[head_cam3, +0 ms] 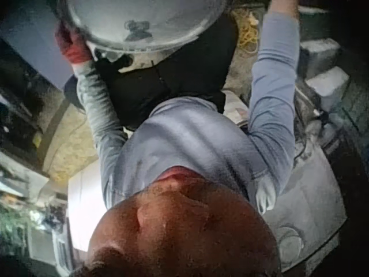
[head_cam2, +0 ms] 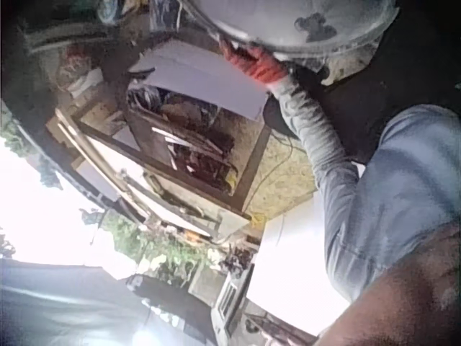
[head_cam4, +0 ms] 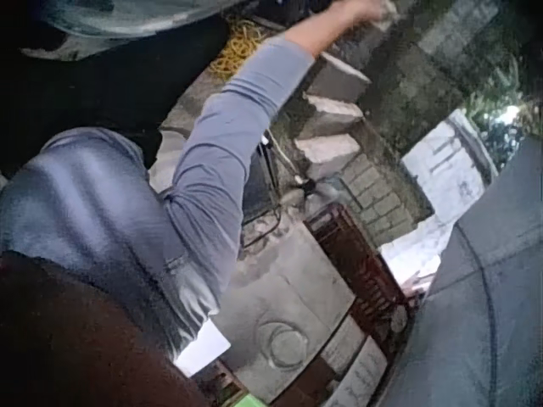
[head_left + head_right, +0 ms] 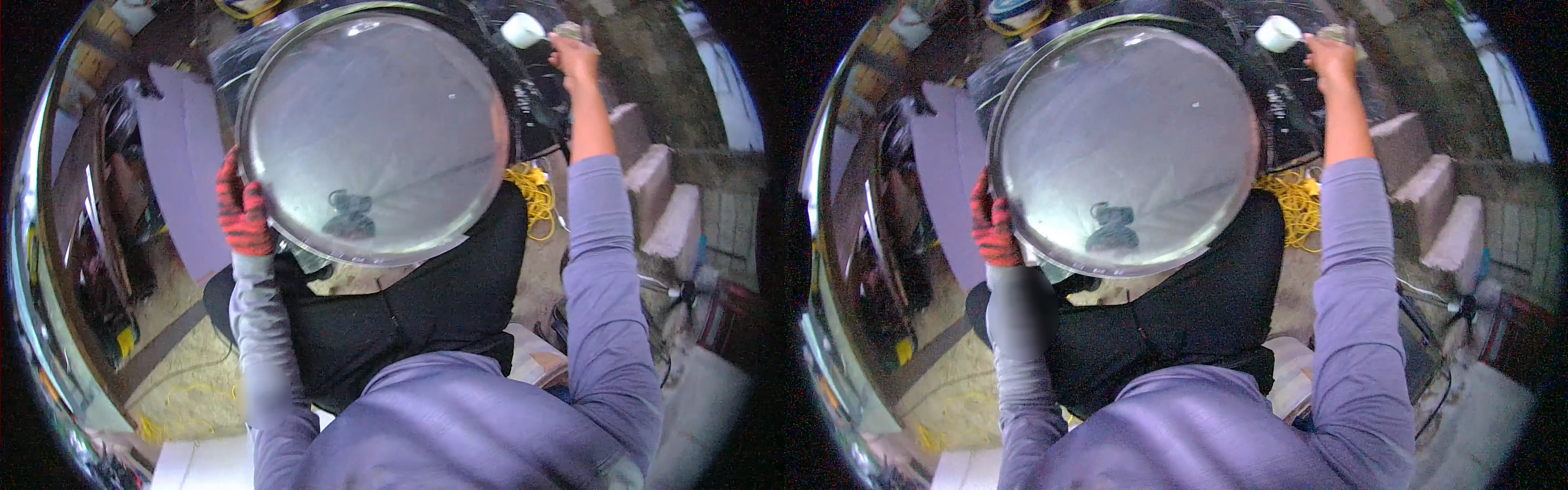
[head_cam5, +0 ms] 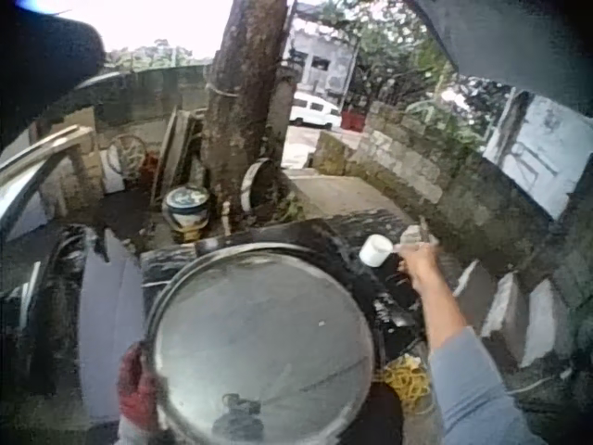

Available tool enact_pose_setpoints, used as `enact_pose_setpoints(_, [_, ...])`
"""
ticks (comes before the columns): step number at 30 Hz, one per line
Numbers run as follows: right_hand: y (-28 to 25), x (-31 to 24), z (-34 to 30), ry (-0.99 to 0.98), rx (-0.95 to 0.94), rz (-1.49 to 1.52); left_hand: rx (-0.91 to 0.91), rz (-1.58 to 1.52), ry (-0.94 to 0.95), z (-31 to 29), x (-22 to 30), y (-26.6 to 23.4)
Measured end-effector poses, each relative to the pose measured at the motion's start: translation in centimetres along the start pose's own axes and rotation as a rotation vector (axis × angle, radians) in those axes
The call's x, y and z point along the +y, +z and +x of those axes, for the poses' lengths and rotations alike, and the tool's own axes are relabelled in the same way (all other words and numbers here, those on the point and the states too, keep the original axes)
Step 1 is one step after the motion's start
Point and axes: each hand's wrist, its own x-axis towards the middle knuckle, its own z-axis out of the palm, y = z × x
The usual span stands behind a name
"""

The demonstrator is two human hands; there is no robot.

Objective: Soldering a metal frame or rim onto a circular mirror or sign base.

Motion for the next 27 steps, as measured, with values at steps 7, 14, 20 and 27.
enact_pose_setpoints(7, [-0.1, 2.2, 5.5, -0.099, 0.084, 0.113, 0.060, -0.032, -0.005, 0.3, -0.1, 0.3])
enact_pose_setpoints(14, [-3.6, -4.0, 3.0, -0.290, 0.347, -0.147, 0.076, -0.043, -0.020, 0.3, 0.7, 0.5])
enact_pose_setpoints(20, [0.4, -12.3, -11.2, -0.386, 0.046, 0.256, 0.031, -0.013, -0.072, 0.1, 0.2, 0.0])
enact_pose_setpoints(27, [11.6, -15.5, -28.9, -0.324, -0.587, 0.112, 0.044, -0.082, -0.025, 0.0, 0.6, 0.5])
